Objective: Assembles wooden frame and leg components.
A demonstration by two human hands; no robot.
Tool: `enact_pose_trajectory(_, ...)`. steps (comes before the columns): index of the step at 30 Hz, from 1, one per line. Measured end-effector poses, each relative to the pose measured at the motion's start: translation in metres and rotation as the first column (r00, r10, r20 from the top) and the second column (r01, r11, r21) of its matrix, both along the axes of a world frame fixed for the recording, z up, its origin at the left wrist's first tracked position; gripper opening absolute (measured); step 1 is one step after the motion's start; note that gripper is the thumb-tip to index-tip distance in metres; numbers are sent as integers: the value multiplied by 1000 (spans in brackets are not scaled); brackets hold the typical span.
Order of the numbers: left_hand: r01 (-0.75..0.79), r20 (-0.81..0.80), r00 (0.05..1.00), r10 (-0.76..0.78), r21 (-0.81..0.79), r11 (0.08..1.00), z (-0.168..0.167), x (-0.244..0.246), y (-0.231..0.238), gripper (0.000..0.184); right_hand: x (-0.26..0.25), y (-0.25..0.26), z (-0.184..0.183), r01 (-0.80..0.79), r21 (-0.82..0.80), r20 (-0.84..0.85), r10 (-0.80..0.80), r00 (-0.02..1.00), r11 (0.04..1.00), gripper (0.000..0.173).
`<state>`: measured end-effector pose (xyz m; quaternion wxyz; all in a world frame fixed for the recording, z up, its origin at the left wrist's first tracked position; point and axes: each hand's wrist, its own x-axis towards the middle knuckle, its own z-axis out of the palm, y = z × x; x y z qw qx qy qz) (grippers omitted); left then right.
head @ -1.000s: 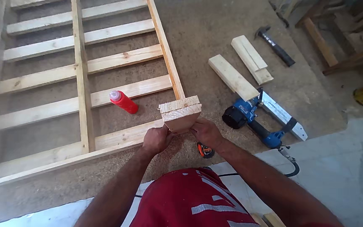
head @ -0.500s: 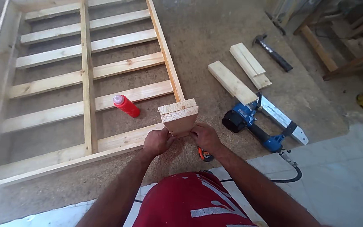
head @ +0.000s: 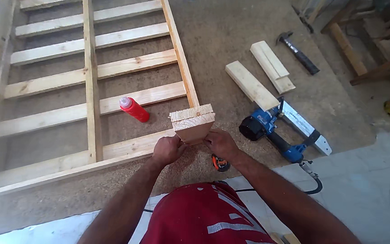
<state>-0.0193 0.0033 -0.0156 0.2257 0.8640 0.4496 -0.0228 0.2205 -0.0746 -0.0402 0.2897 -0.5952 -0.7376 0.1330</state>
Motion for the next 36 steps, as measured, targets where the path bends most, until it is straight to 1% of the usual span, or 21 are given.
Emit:
enact_pose_trajectory(6, -2, 0, 1000, 2, -1, 1000, -2, 0, 1, 29, 2, 3, 0, -28, 9, 2, 28, 1000, 1000, 15)
enact_pose_trajectory(11, 2, -16, 1000, -2, -3, 1000, -2, 0, 1, 29, 2, 4, -1, -38, -12, 6, 38, 999, 999, 16)
enact_pose_trajectory(15, -8, -34, 999, 9, 11, 1000, 1, 2, 1, 33, 1, 2, -1, -6, -18, -13, 6, 1000, 1000, 15)
enact_pose_trajectory(16, -15, -36, 999, 16, 25, 1000, 0, 2, 0, 33, 1, 1, -1, 7, -36, -28, -8, 1000, 999, 14)
enact_pose_trajectory(18, -38, -45, 998, 39, 16, 999, 1, 4, 1, 32, 1, 2, 4, 30, -151, -60, -40, 997, 988, 14)
enact_pose_trajectory(21, -85, -41, 996, 83, -68, 994, 7, 6, 3, 32, 0, 5, 16, 67, -329, -66, -93, 993, 942, 14)
enact_pose_trajectory(23, -106, -4, 994, 106, -121, 987, 10, 6, 3, 32, 0, -2, 24, 121, -414, -26, -145, 989, 902, 14)
enact_pose_trajectory(25, -128, 9, 991, 131, -169, 977, 14, 6, 5, 27, 2, -17, 26, 194, -462, 49, -194, 980, 865, 25)
enact_pose_trajectory(26, -139, 10, 990, 144, -196, 971, 18, 7, 5, 26, 4, -26, 24, 209, -508, 83, -193, 978, 836, 32)
enact_pose_trajectory(27, -146, 2, 989, 150, -214, 966, 21, 7, 5, 27, 5, -37, 19, 191, -569, 107, -158, 982, 800, 43)
enact_pose_trajectory(30, -120, -58, 992, 110, -211, 970, 21, 8, 5, 29, 1, -68, -8, 109, -697, 199, 46, 979, 709, 90)
enact_pose_trajectory(31, -110, -63, 993, 99, -210, 971, 21, 8, 6, 29, -2, -74, -15, 103, -712, 239, 101, 966, 694, 98)
enact_pose_trajectory(32, -100, -66, 994, 88, -208, 973, 20, 8, 7, 30, -6, -79, -20, 112, -709, 270, 121, 955, 696, 101)
enact_pose_trajectory(33, -90, -69, 995, 77, -205, 975, 20, 7, 7, 30, -9, -81, -24, 128, -699, 293, 118, 949, 704, 99)
enact_pose_trajectory(36, -80, -87, 994, 62, -224, 971, 22, 7, 9, 29, -13, -80, -27, 159, -680, 314, 88, 945, 716, 97)
